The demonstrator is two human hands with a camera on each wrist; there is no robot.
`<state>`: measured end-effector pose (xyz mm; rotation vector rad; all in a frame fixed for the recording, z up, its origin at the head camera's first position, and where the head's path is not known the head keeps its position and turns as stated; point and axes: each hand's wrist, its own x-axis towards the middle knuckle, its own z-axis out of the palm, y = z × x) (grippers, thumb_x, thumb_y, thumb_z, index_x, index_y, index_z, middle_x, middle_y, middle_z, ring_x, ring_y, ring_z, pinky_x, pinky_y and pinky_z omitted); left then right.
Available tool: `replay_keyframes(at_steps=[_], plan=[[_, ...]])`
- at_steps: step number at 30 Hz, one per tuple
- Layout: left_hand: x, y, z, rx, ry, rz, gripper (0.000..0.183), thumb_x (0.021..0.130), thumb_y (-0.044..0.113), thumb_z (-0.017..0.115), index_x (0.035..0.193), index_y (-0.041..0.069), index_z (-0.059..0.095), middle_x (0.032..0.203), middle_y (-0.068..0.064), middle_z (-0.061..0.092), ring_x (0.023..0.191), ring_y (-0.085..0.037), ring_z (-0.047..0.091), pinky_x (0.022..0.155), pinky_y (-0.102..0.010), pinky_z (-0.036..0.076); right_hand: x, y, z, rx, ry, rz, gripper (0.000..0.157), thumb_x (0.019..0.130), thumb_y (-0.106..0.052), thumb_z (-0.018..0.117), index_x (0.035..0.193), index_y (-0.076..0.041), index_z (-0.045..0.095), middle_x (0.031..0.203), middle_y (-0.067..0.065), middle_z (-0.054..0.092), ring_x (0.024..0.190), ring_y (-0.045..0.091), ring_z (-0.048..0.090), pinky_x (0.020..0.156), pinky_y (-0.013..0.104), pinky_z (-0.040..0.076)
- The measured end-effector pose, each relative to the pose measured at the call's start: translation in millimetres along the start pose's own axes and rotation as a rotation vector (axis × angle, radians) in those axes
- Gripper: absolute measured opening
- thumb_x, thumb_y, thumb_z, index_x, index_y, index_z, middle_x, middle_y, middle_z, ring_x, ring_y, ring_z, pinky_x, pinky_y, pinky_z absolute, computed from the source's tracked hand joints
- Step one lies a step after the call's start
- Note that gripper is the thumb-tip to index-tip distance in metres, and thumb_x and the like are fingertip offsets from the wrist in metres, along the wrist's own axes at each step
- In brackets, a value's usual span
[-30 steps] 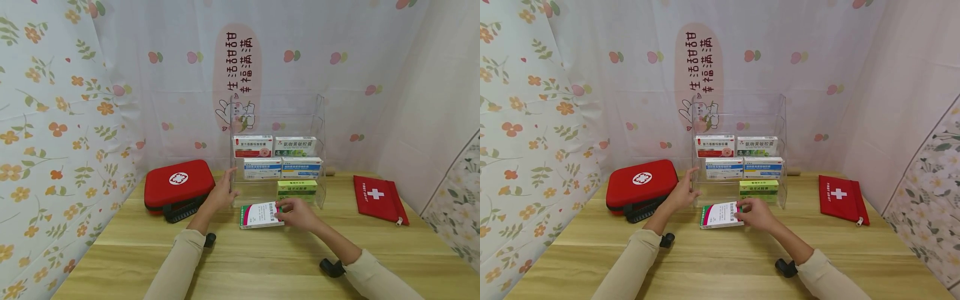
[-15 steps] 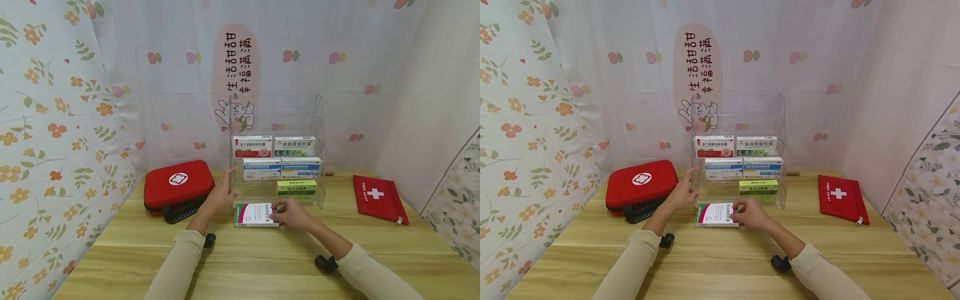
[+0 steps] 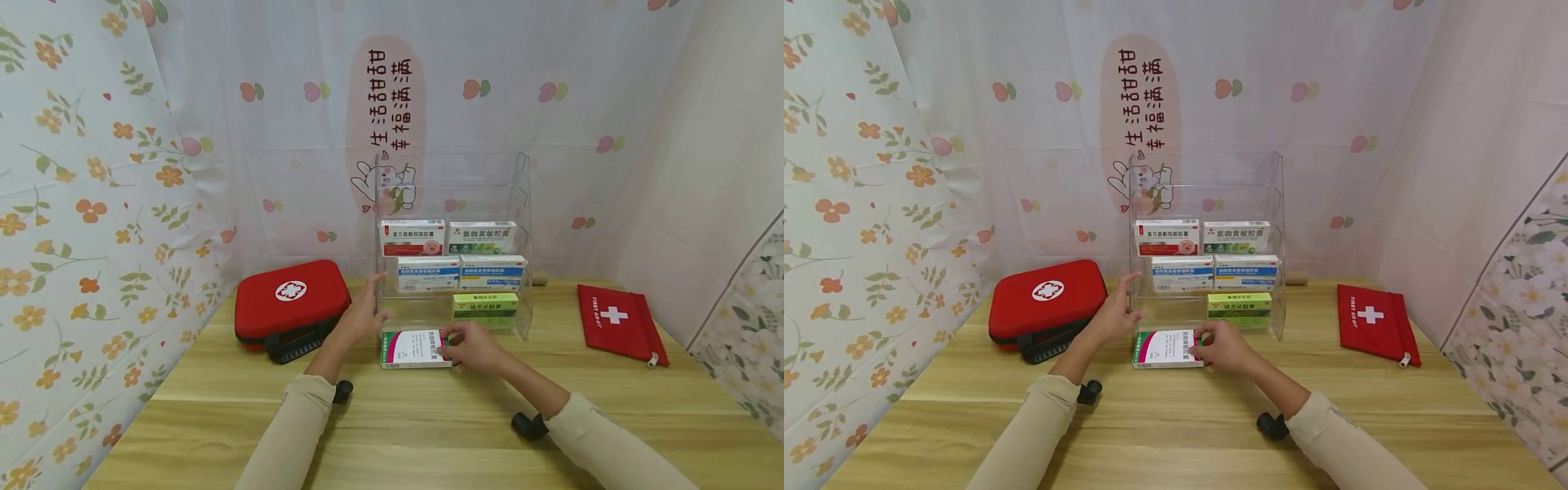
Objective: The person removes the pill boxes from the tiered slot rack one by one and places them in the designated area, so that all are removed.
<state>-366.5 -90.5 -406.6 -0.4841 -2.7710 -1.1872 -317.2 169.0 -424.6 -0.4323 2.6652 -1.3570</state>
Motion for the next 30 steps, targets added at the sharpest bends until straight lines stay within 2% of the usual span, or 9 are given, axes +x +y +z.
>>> replay_keyframes(at_steps=[5, 20, 24, 30], plan=[[-0.9, -1.2, 0.0, 0.007, 0.004, -0.006, 0.088, 0.091, 0.011, 0.072, 0.153, 0.032, 0.014, 0.150, -0.017, 0.036, 0.119, -0.033, 0.051, 0.098, -0.051, 0.049, 2.6, -1.5, 2.7, -0.016, 0.001, 0.013, 0.034, 0.085, -0.014, 0.079, 0.112, 0.001, 0.066, 0.086, 0.009, 0.068, 0.058, 0.014, 0.061, 0.051, 0.031, 0.055], [0.3, -2.3, 1.5, 0.017, 0.008, 0.012, 0.086, 0.092, 0.011, 0.071, 0.153, 0.030, 0.014, 0.151, -0.018, 0.035, 0.124, -0.033, 0.049, 0.100, -0.053, 0.047, -1.7, -3.3, -1.5, -0.038, -0.014, -0.039, 0.028, 0.086, -0.006, 0.073, 0.110, 0.006, 0.065, 0.088, 0.012, 0.070, 0.062, 0.018, 0.065, 0.053, 0.034, 0.055], [1.5, -2.3, 1.3, 0.035, 0.012, 0.013, 0.086, 0.092, 0.012, 0.071, 0.154, 0.030, 0.014, 0.152, -0.018, 0.035, 0.120, -0.033, 0.052, 0.097, -0.052, 0.049, -5.7, -1.6, -6.8, -0.039, -0.010, -0.037, 0.028, 0.087, -0.008, 0.072, 0.110, 0.006, 0.065, 0.093, 0.013, 0.069, 0.067, 0.017, 0.066, 0.055, 0.036, 0.056], [1.6, -1.9, 1.6, 0.043, 0.013, 0.018, 0.086, 0.092, 0.012, 0.071, 0.154, 0.030, 0.014, 0.152, -0.018, 0.034, 0.113, -0.033, 0.055, 0.088, -0.049, 0.054, -12.1, 3.4, -17.6, -0.032, 0.014, -0.030, 0.028, 0.089, -0.005, 0.067, 0.115, 0.005, 0.066, 0.100, 0.016, 0.069, 0.072, 0.023, 0.069, 0.057, 0.035, 0.056]])
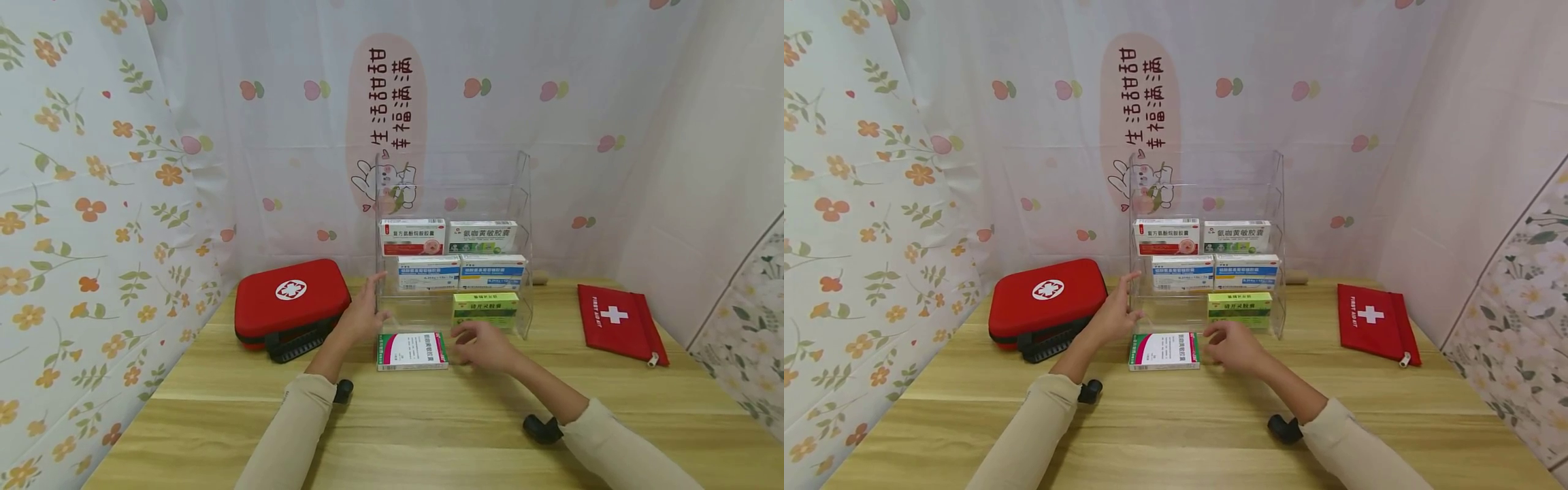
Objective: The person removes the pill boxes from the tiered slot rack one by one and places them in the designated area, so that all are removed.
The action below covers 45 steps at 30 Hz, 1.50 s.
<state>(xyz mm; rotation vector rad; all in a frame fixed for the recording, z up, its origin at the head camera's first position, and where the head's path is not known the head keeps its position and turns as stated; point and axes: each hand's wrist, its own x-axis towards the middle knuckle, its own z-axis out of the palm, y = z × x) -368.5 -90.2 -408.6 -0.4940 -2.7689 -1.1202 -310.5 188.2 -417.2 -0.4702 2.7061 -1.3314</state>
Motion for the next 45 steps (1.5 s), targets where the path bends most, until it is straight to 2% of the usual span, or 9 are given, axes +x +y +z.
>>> replay_keyframes(at_steps=[5, 11, 17, 21, 25, 34, 36, 41, 45], plan=[[0.3, 1.0, 0.1, 0.011, -0.008, -0.002, 0.087, 0.092, 0.011, 0.070, 0.154, 0.030, 0.012, 0.153, -0.019, 0.032, 0.107, -0.033, 0.056, 0.077, -0.043, 0.056, -5.3, 4.1, -9.7, -0.056, 0.037, -0.043, 0.027, 0.090, -0.004, 0.067, 0.114, 0.007, 0.066, 0.101, 0.018, 0.070, 0.075, 0.024, 0.070, 0.061, 0.033, 0.056], [0.9, 2.2, 1.4, 0.024, -0.017, -0.035, 0.088, 0.092, 0.011, 0.069, 0.153, 0.030, 0.009, 0.154, -0.019, 0.031, 0.107, -0.033, 0.057, 0.075, -0.040, 0.057, -13.6, 8.2, -20.0, -0.173, 0.114, -0.113, 0.025, 0.089, -0.006, 0.068, 0.112, 0.006, 0.068, 0.102, 0.019, 0.071, 0.082, 0.024, 0.069, 0.070, 0.037, 0.057], [1.5, 2.7, 4.0, 0.040, -0.019, -0.030, 0.088, 0.093, 0.012, 0.068, 0.154, 0.030, 0.008, 0.154, -0.020, 0.031, 0.101, -0.031, 0.057, 0.068, -0.034, 0.056, -19.4, 10.8, -37.2, -0.279, 0.216, -0.162, 0.019, 0.089, -0.006, 0.070, 0.106, 0.002, 0.071, 0.090, 0.008, 0.070, 0.074, 0.017, 0.065, 0.063, 0.031, 0.054], [0.7, 2.3, 4.2, 0.037, -0.014, -0.035, 0.088, 0.092, 0.012, 0.069, 0.154, 0.030, 0.009, 0.155, -0.019, 0.030, 0.108, -0.032, 0.056, 0.075, -0.037, 0.057, -20.8, 13.4, -47.0, -0.320, 0.267, -0.198, 0.018, 0.086, -0.004, 0.072, 0.103, 0.003, 0.072, 0.095, 0.012, 0.069, 0.078, 0.020, 0.066, 0.066, 0.034, 0.056], [0.4, 1.9, 3.9, 0.033, -0.012, -0.038, 0.088, 0.092, 0.012, 0.069, 0.154, 0.030, 0.009, 0.154, -0.019, 0.030, 0.114, -0.033, 0.055, 0.081, -0.042, 0.057, -22.5, 15.6, -54.0, -0.358, 0.309, -0.209, 0.019, 0.086, -0.005, 0.074, 0.103, 0.002, 0.072, 0.101, 0.017, 0.068, 0.083, 0.026, 0.066, 0.072, 0.042, 0.057], [0.7, -0.8, 2.2, 0.012, -0.020, -0.031, 0.087, 0.093, 0.013, 0.068, 0.154, 0.030, 0.009, 0.152, -0.019, 0.031, 0.109, -0.032, 0.055, 0.074, -0.038, 0.057, -19.7, 22.3, -58.3, -0.436, 0.398, -0.239, 0.028, 0.085, -0.008, 0.076, 0.109, 0.003, 0.069, 0.101, 0.019, 0.066, 0.089, 0.035, 0.065, 0.078, 0.052, 0.056], [-0.7, -2.3, 0.6, 0.004, -0.017, -0.042, 0.086, 0.093, 0.013, 0.068, 0.154, 0.031, 0.010, 0.152, -0.019, 0.031, 0.112, -0.033, 0.054, 0.079, -0.041, 0.057, -17.2, 23.9, -56.9, -0.437, 0.415, -0.256, 0.029, 0.084, -0.007, 0.077, 0.110, 0.003, 0.067, 0.103, 0.018, 0.064, 0.091, 0.036, 0.064, 0.079, 0.052, 0.055], [-2.4, -5.9, -1.0, 0.000, 0.000, -0.057, 0.087, 0.092, 0.011, 0.069, 0.153, 0.032, 0.011, 0.152, -0.018, 0.032, 0.123, -0.034, 0.051, 0.096, -0.052, 0.050, -13.4, 26.6, -55.7, -0.435, 0.441, -0.295, 0.022, 0.083, -0.007, 0.077, 0.102, 0.002, 0.069, 0.112, 0.021, 0.057, 0.102, 0.039, 0.057, 0.086, 0.055, 0.051], [0.8, -4.3, 1.8, -0.022, -0.025, -0.035, 0.087, 0.094, 0.011, 0.067, 0.154, 0.033, 0.008, 0.153, -0.017, 0.030, 0.121, -0.033, 0.052, 0.092, -0.048, 0.053, -14.0, 28.8, -61.5, -0.443, 0.481, -0.303, 0.014, 0.081, -0.002, 0.078, 0.092, 0.001, 0.070, 0.118, 0.027, 0.055, 0.110, 0.046, 0.053, 0.090, 0.061, 0.047]])
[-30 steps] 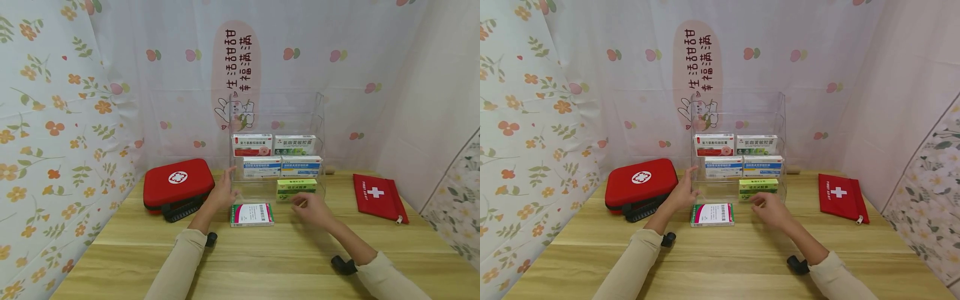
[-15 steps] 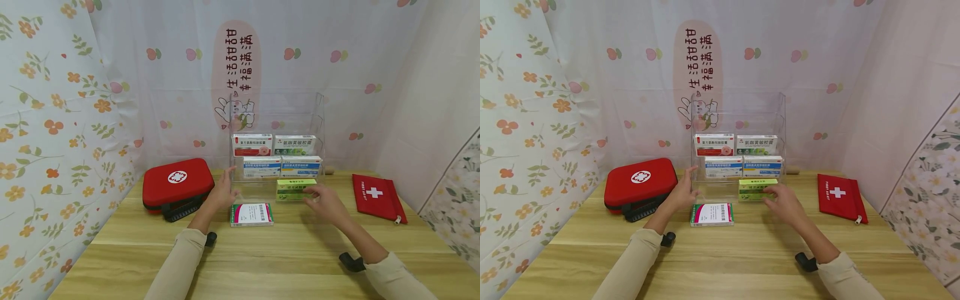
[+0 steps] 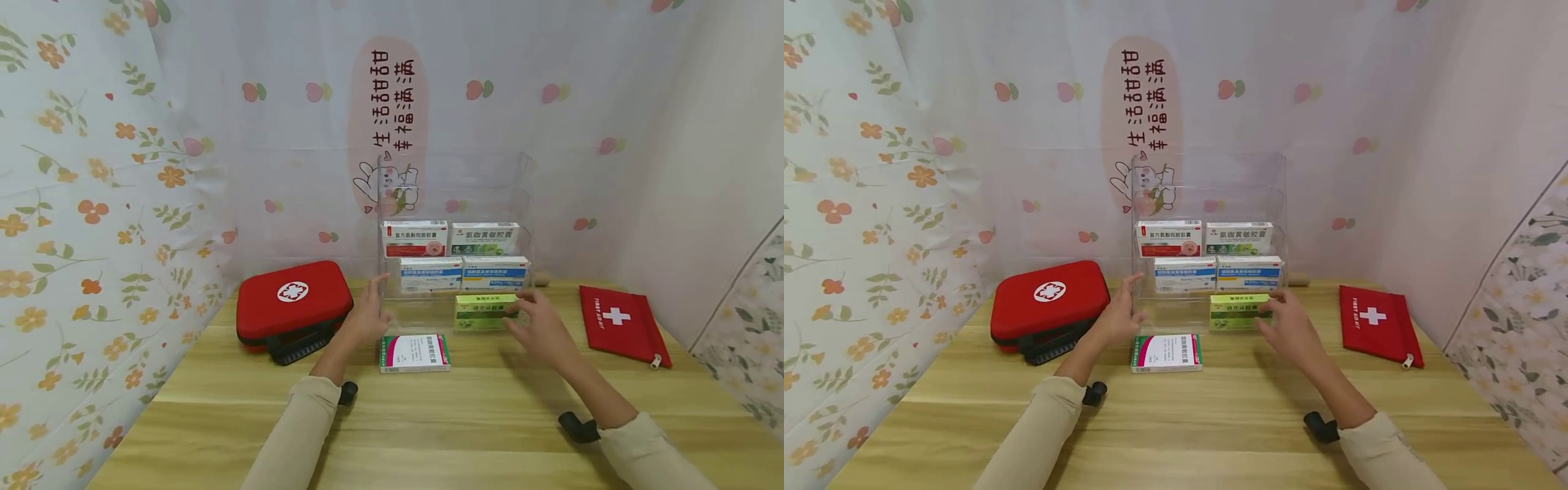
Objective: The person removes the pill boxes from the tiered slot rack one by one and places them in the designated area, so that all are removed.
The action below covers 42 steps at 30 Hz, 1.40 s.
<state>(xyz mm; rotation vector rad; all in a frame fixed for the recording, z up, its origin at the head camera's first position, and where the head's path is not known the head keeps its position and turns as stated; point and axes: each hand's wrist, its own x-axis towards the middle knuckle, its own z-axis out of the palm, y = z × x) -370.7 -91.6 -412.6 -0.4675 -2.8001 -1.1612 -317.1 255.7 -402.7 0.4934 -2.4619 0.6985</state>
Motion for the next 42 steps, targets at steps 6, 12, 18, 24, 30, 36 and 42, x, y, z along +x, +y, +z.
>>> replay_keyframes(at_steps=[6, 12, 18, 24, 30, 36, 42], plan=[[0.6, 4.5, 1.8, 0.003, 0.027, -0.025, 0.087, 0.092, 0.012, 0.070, 0.153, 0.033, 0.011, 0.153, -0.016, 0.032, 0.115, -0.033, 0.054, 0.082, -0.043, 0.057, 6.7, 4.7, -2.4, -0.003, -0.019, 0.006, 0.010, 0.082, -0.002, 0.076, 0.091, 0.001, 0.072, 0.125, 0.030, 0.056, 0.116, 0.051, 0.052, 0.093, 0.063, 0.045], [2.1, 4.9, 4.7, 0.006, 0.017, -0.012, 0.087, 0.092, 0.012, 0.069, 0.153, 0.033, 0.010, 0.154, -0.017, 0.029, 0.114, -0.032, 0.055, 0.080, -0.041, 0.057, 9.3, 7.6, -0.8, -0.037, -0.047, 0.022, 0.007, 0.083, -0.005, 0.076, 0.087, 0.000, 0.072, 0.129, 0.028, 0.057, 0.122, 0.049, 0.049, 0.099, 0.062, 0.042], [0.7, 6.2, 4.8, -0.012, 0.017, -0.021, 0.088, 0.092, 0.010, 0.070, 0.153, 0.034, 0.011, 0.155, -0.016, 0.029, 0.129, -0.034, 0.047, 0.094, -0.049, 0.052, 10.2, 9.8, 1.9, -0.047, -0.092, 0.045, 0.011, 0.083, -0.008, 0.077, 0.090, 0.000, 0.074, 0.128, 0.026, 0.057, 0.121, 0.048, 0.049, 0.100, 0.062, 0.041], [0.7, 6.9, 3.0, 0.008, 0.012, -0.001, 0.087, 0.093, 0.011, 0.069, 0.153, 0.032, 0.010, 0.154, -0.017, 0.030, 0.123, -0.034, 0.050, 0.094, -0.049, 0.052, 10.2, 12.8, 6.9, -0.014, -0.089, 0.061, 0.016, 0.082, -0.009, 0.078, 0.095, -0.001, 0.072, 0.121, 0.024, 0.054, 0.113, 0.044, 0.053, 0.097, 0.059, 0.044], [-0.2, 8.5, 1.5, 0.003, 0.013, -0.008, 0.088, 0.092, 0.011, 0.069, 0.153, 0.033, 0.010, 0.153, -0.018, 0.030, 0.110, -0.033, 0.055, 0.081, -0.042, 0.057, 11.3, 16.0, 8.0, 0.026, -0.066, 0.016, 0.007, 0.082, -0.004, 0.077, 0.086, -0.002, 0.072, 0.118, 0.026, 0.053, 0.110, 0.045, 0.053, 0.094, 0.060, 0.045], [1.2, 7.6, 3.3, 0.001, 0.020, -0.017, 0.089, 0.092, 0.010, 0.070, 0.153, 0.034, 0.010, 0.155, -0.016, 0.029, 0.118, -0.032, 0.052, 0.086, -0.043, 0.056, 12.7, 20.0, 8.0, -0.007, -0.099, -0.014, 0.005, 0.081, -0.004, 0.077, 0.082, -0.001, 0.073, 0.120, 0.031, 0.056, 0.113, 0.050, 0.052, 0.095, 0.062, 0.044], [1.2, 6.6, 4.8, -0.007, 0.016, -0.026, 0.089, 0.092, 0.009, 0.069, 0.152, 0.035, 0.010, 0.157, -0.015, 0.026, 0.127, -0.034, 0.048, 0.093, -0.047, 0.053, 13.6, 21.7, 7.3, -0.031, -0.154, 0.022, 0.004, 0.082, -0.003, 0.076, 0.086, -0.003, 0.074, 0.120, 0.028, 0.056, 0.114, 0.049, 0.052, 0.096, 0.061, 0.044]])
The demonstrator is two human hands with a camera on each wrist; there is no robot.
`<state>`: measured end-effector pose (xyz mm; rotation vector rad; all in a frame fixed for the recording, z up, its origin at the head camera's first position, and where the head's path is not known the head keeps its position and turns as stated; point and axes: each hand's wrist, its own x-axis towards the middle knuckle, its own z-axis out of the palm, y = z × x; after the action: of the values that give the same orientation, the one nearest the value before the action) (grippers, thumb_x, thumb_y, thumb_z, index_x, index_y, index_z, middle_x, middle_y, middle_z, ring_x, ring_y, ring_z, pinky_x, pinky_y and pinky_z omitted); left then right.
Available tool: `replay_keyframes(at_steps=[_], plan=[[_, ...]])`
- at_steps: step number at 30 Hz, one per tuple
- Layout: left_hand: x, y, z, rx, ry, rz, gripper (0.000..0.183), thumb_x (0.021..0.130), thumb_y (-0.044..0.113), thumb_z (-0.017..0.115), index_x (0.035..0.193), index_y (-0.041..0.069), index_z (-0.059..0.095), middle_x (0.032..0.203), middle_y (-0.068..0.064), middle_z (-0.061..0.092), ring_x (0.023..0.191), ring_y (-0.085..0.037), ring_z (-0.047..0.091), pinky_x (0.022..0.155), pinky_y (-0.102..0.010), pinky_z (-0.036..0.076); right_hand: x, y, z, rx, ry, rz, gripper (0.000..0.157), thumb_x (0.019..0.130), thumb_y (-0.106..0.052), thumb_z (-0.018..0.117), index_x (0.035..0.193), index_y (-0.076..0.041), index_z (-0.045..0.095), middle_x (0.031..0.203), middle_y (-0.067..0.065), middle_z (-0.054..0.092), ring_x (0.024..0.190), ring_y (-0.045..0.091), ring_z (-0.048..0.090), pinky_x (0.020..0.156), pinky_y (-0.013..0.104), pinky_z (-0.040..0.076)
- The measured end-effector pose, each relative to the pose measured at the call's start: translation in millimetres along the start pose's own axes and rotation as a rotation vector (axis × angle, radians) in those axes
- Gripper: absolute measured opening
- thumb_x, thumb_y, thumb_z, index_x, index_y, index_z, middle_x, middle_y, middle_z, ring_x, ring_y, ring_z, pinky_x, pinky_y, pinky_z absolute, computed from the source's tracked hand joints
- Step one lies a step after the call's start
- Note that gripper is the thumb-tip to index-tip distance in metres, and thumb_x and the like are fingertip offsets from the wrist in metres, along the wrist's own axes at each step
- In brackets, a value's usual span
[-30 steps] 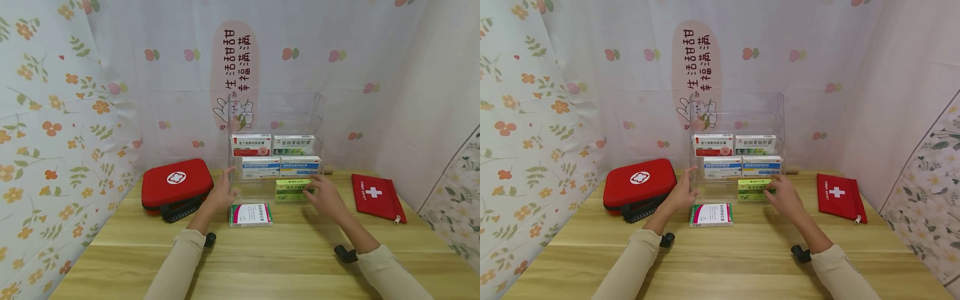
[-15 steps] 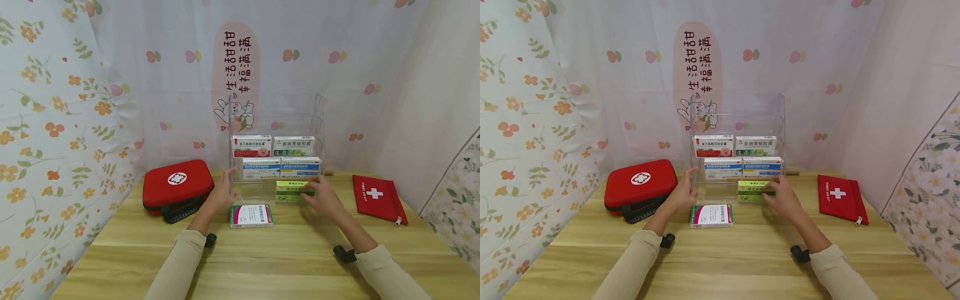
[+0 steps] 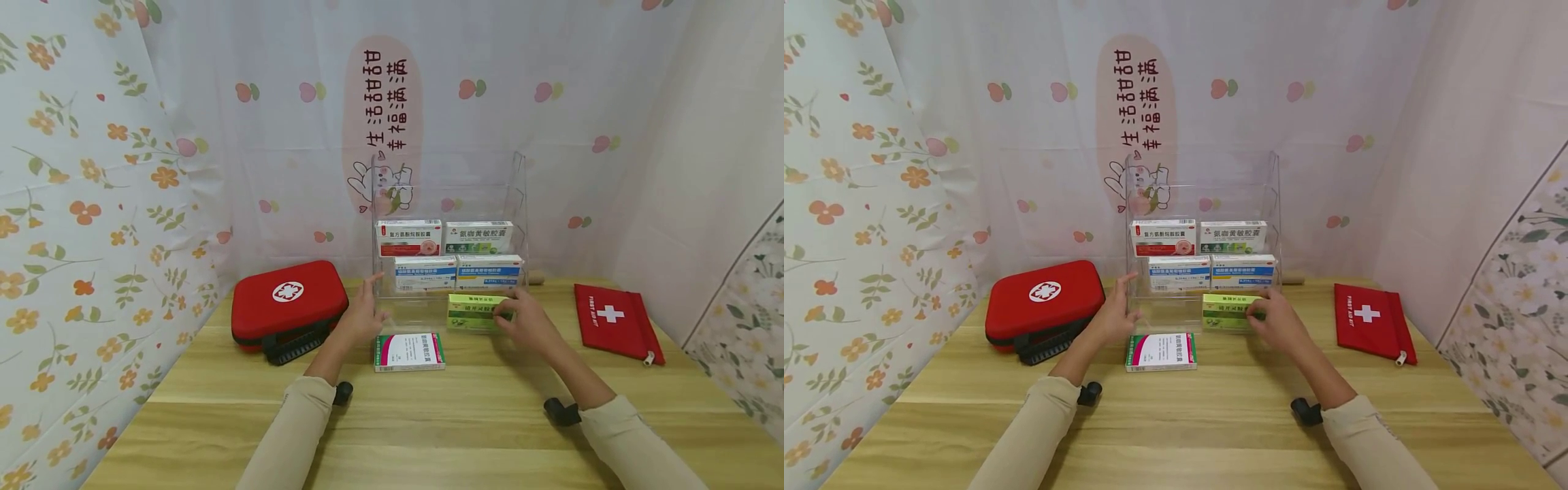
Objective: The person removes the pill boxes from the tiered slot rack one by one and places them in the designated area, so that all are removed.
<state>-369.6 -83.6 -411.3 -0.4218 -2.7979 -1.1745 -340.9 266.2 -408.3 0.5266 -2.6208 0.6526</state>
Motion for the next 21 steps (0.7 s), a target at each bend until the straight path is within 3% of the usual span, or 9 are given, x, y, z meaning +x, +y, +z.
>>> replay_keyframes(at_steps=[6, 15, 21], plan=[[-0.6, 0.7, -0.8, 0.004, 0.005, 0.011, 0.088, 0.092, 0.009, 0.069, 0.153, 0.034, 0.010, 0.156, -0.016, 0.028, 0.128, -0.034, 0.047, 0.098, -0.049, 0.049, 1.0, -0.9, 0.2, 0.009, 0.008, -0.001, 0.011, 0.080, 0.005, 0.074, 0.087, -0.003, 0.074, 0.123, 0.030, 0.055, 0.116, 0.051, 0.051, 0.096, 0.062, 0.043], [-0.6, 0.7, 0.0, 0.007, 0.006, 0.027, 0.087, 0.093, 0.009, 0.068, 0.153, 0.033, 0.011, 0.154, -0.017, 0.029, 0.121, -0.033, 0.050, 0.095, -0.050, 0.051, -3.2, -1.9, 4.7, 0.080, 0.181, -0.092, 0.020, 0.072, 0.015, 0.073, 0.083, -0.002, 0.073, 0.111, 0.027, 0.058, 0.106, 0.051, 0.055, 0.088, 0.061, 0.047], [-0.7, -0.4, 0.3, 0.015, 0.003, 0.037, 0.087, 0.093, 0.009, 0.067, 0.154, 0.032, 0.010, 0.152, -0.020, 0.031, 0.108, -0.034, 0.055, 0.081, -0.045, 0.057, -1.7, 1.2, 4.6, 0.102, 0.179, -0.101, 0.022, 0.076, 0.015, 0.074, 0.085, -0.005, 0.074, 0.112, 0.022, 0.059, 0.108, 0.045, 0.056, 0.089, 0.059, 0.047]])
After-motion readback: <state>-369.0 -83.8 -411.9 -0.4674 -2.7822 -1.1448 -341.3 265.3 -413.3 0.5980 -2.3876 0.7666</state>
